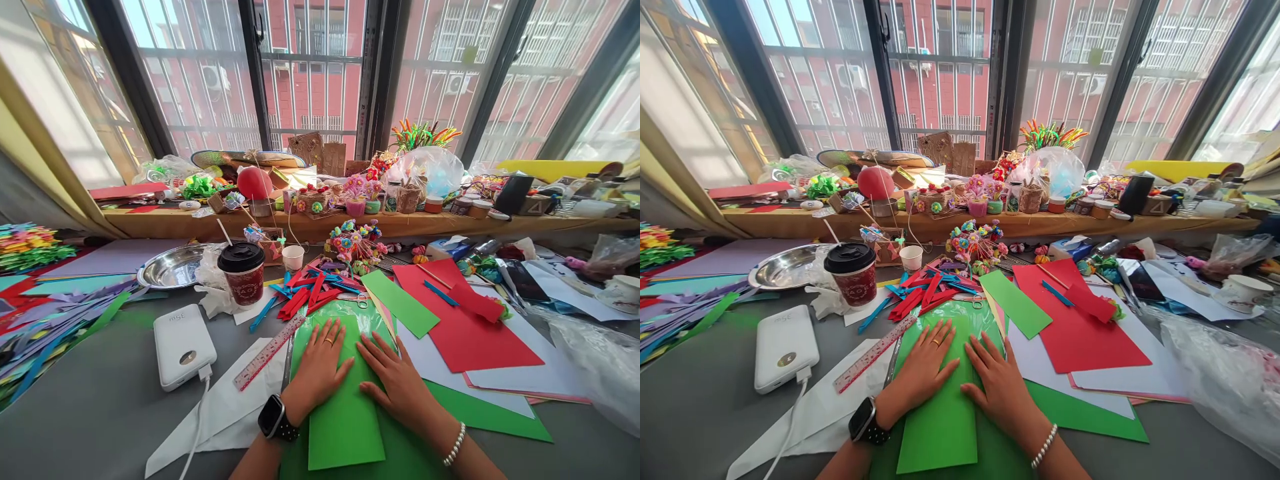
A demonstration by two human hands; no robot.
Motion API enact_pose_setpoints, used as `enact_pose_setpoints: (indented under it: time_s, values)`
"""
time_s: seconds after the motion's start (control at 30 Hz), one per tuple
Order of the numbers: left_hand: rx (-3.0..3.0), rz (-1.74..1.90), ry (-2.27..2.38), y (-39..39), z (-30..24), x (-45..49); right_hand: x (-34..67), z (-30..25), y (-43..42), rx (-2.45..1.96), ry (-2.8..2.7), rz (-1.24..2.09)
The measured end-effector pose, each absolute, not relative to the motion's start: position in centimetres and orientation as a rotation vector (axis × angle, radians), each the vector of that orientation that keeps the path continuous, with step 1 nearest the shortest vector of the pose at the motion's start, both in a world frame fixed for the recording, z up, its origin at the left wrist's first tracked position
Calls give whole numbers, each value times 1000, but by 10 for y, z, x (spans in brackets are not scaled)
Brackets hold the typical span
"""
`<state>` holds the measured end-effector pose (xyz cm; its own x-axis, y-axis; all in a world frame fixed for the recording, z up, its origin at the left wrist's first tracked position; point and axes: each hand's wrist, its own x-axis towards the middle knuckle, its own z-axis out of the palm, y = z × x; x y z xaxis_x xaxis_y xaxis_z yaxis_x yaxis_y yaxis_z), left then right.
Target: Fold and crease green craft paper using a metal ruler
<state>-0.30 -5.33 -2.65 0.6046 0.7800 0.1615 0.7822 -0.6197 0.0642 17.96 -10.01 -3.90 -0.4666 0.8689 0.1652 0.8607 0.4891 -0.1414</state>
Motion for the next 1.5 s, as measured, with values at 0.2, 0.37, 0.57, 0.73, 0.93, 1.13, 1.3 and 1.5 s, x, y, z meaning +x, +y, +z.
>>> enact_pose_setpoints:
  time_s: [0.2, 0.37, 0.57, 0.73, 0.93, 1.13, 1.3, 1.5]
  values:
    - [-2419, -421, -1831, -50, -2, -37, 176, -31, -97, -1640, -2433, 31]
    - [-2145, -314, -2236, -49, 12, -71, 172, -20, -80, -1647, -2388, 123]
    - [-2196, -334, -2368, -45, 17, -78, 173, -19, -81, -1629, -2306, 230]
    - [-2133, -803, -2279, -62, 33, -74, 159, -12, -81, -1456, -2079, 422]
    - [-2506, -1849, -2232, -69, 51, -36, 121, 16, -77, -986, -1605, 1037]
    - [-3013, -1770, -1946, -53, 43, -3, 138, 22, -71, -1098, -1572, 933]
    - [-3012, -1233, -1737, -34, 25, 8, 194, 30, -50, -1530, -1805, 267]
    - [-2931, -744, -1580, -30, -14, 12, 196, 21, -14, -1601, -2179, 24]
